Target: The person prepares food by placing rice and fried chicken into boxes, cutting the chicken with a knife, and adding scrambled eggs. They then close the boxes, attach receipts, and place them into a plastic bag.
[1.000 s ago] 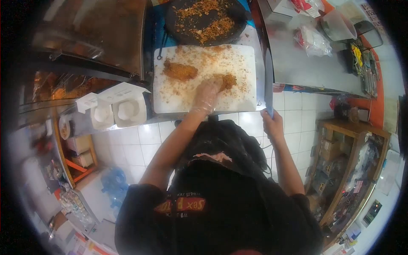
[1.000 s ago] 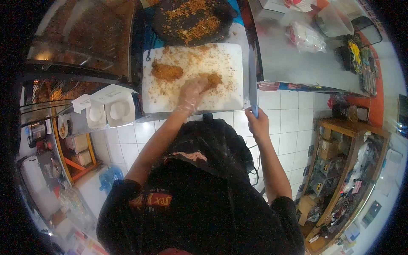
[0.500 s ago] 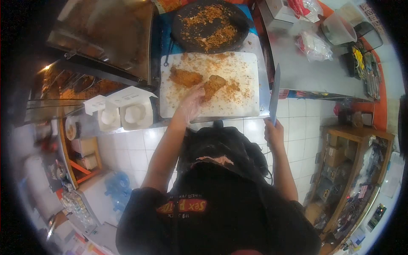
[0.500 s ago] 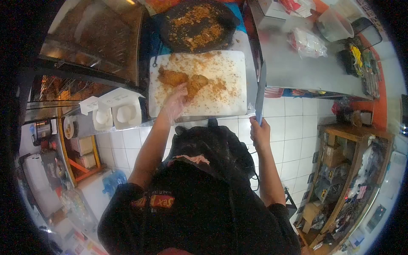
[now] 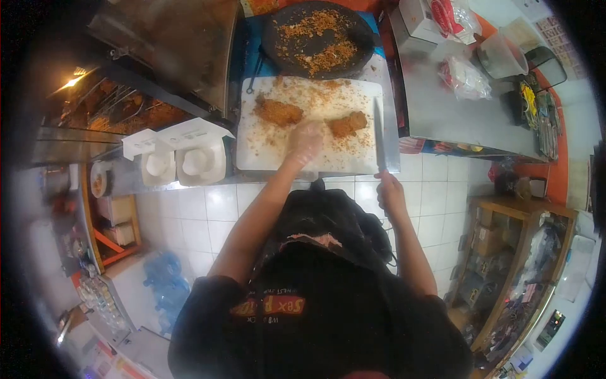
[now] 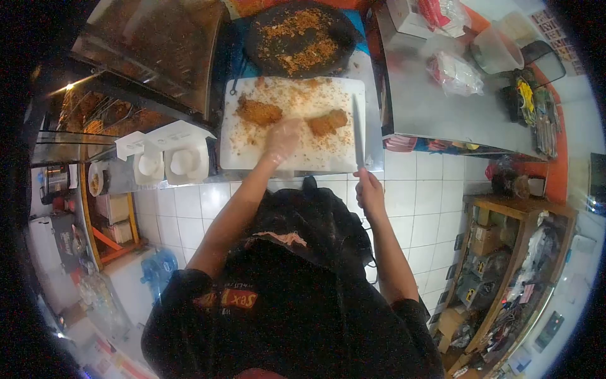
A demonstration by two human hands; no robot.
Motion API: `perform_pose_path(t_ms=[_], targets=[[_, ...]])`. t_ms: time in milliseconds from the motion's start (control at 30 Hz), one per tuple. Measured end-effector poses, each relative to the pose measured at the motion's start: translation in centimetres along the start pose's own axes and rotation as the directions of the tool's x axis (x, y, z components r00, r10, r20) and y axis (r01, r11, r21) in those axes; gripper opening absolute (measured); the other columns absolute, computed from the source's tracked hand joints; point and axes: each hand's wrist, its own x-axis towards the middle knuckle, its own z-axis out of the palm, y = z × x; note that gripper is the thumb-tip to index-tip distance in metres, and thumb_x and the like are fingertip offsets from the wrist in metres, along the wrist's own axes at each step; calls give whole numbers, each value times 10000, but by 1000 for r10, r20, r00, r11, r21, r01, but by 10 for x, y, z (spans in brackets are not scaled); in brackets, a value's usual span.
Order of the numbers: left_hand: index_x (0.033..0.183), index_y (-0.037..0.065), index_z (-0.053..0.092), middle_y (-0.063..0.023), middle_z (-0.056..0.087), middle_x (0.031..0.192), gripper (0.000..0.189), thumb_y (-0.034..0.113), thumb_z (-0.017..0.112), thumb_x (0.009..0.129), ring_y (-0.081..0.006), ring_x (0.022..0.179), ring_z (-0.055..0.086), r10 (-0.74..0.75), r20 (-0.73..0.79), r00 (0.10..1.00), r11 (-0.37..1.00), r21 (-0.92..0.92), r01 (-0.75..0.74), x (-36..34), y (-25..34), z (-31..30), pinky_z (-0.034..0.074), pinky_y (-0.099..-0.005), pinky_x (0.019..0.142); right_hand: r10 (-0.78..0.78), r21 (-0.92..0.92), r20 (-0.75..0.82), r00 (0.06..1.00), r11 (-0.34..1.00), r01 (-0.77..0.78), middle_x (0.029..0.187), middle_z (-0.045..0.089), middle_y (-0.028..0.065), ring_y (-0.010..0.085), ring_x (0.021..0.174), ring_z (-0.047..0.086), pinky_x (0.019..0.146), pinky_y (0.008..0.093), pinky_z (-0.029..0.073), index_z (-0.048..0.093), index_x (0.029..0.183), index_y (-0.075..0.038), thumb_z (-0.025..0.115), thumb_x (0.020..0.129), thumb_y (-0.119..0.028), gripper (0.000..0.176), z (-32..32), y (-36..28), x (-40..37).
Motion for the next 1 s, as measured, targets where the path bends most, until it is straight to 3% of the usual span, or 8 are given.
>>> perform_pose_path(t_ms=[133,200,233,333,467,567,767,1000], targets=[[1164,73,624,-150,591,1233,407,14,499,782,-295,1095,582,109,-112,988,985,-120,-122,-14,-8,-4,452,-349,956,-92,-253,59,994,962,104,560,457,-2,82,429,403,397,259,328,582,883,-40,457,966,-393,385,2,8,26],[1166,75,624,-141,588,1243,427,-4,498,765,-298,1092,583,166,-154,974,983,-47,-175,-10,-5,-3,450,-354,963,-457,-504,58,887,754,421,622,558,128,237,551,544,551,335,447,581,874,5,460,966,-357,393,12,6,39],[1177,93,617,-104,591,1241,435,1,504,767,-276,1099,572,344,-221,913,936,2,-352,-2,-3,1,450,-356,958,-381,-610,56,923,718,334,777,613,253,412,765,606,723,448,471,587,903,22,426,969,-362,422,19,-11,38],[1222,110,586,-68,544,1305,484,-16,524,759,-267,1118,548,551,-157,820,830,209,-517,20,17,7,445,-361,965,-329,-785,84,941,559,266,862,613,295,472,863,587,761,513,453,602,926,8,383,974,-398,463,25,-12,64],[1305,137,516,-29,415,1438,576,-28,554,754,-255,1219,471,434,234,870,761,421,-493,38,49,-4,418,-373,1004,-276,-808,82,958,544,226,909,615,302,480,907,582,793,549,436,603,949,4,344,977,-424,500,30,-23,58],[1338,162,480,-4,393,1452,633,-38,561,742,-250,1242,451,404,289,868,722,482,-496,39,51,-8,405,-399,1017,-281,-848,42,959,497,183,895,622,299,488,881,587,788,548,450,599,962,0,335,979,-425,501,34,-18,49],[1354,199,467,20,449,1409,622,22,556,764,-227,1236,458,520,155,840,605,627,-490,52,19,12,418,-365,991,-231,-933,-23,973,354,62,829,635,278,465,821,618,747,540,486,548,952,-9,298,990,-416,479,54,-25,41],[1297,179,519,-20,528,1332,564,49,575,751,-225,1116,535,550,176,816,611,582,-537,69,11,12,434,-389,935,-230,-898,-3,973,428,99,831,625,283,459,827,609,732,527,477,569,914,12,336,988,-391,471,57,-16,55]])
